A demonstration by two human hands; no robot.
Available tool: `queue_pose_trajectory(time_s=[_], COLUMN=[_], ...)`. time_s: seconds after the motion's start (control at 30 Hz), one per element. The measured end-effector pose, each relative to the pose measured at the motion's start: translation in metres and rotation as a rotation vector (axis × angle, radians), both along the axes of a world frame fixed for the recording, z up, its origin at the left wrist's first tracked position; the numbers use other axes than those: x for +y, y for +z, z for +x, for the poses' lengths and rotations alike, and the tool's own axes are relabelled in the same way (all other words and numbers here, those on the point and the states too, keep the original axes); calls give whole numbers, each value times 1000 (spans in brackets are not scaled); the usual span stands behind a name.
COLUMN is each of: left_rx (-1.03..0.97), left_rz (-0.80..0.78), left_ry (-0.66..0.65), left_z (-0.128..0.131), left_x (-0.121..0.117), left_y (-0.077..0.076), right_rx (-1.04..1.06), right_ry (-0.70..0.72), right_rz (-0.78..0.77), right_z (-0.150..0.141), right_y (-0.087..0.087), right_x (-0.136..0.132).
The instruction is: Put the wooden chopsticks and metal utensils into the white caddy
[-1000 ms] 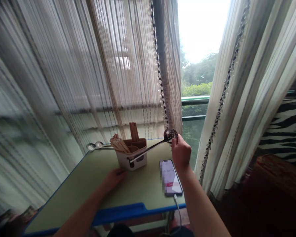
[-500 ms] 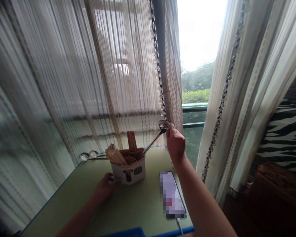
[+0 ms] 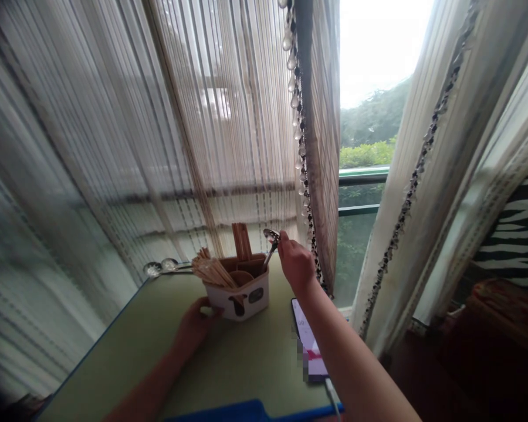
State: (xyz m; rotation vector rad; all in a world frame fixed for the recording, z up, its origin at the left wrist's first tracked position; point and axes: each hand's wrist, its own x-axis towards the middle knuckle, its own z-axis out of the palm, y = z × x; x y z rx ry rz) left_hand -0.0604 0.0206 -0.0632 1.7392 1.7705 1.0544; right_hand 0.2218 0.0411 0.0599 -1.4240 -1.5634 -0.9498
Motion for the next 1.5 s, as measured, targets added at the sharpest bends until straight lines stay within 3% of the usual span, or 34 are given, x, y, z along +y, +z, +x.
queue_pose_trajectory(time_s=[0.13, 0.23, 0.37, 0.53, 0.8, 0.97, 1.03, 1.23, 1.5], left_rx=[-23, -127, -230, -211, -171, -159, -150, -176, -166], left_rz=[-2, 2, 0, 5, 53, 42, 37, 48, 35], left_ry=[27, -28, -52, -104, -97, -107, -110, -109, -122], left_z=[4, 6, 7, 6, 3, 3, 3, 3, 3], left_x=[0, 0, 1, 2, 8, 7, 6, 5, 5], left_y=[-2, 0, 3, 4, -4, -2, -1, 0, 0], right_rx=[0, 32, 113, 220, 425, 626, 693, 991, 1061], right_ry=[21, -10, -73, -65, 397, 937, 1068, 1107, 1133], right_rz=[-40, -79, -185, -296, -456, -616, -670, -736, -789], right_z=[-4, -7, -14, -22, -7, 13, 20, 31, 32], right_y=[-9, -8, 5, 24, 24, 23, 23, 11, 3], right_x=[-4, -9, -16, -22, -10, 8, 13, 17, 2])
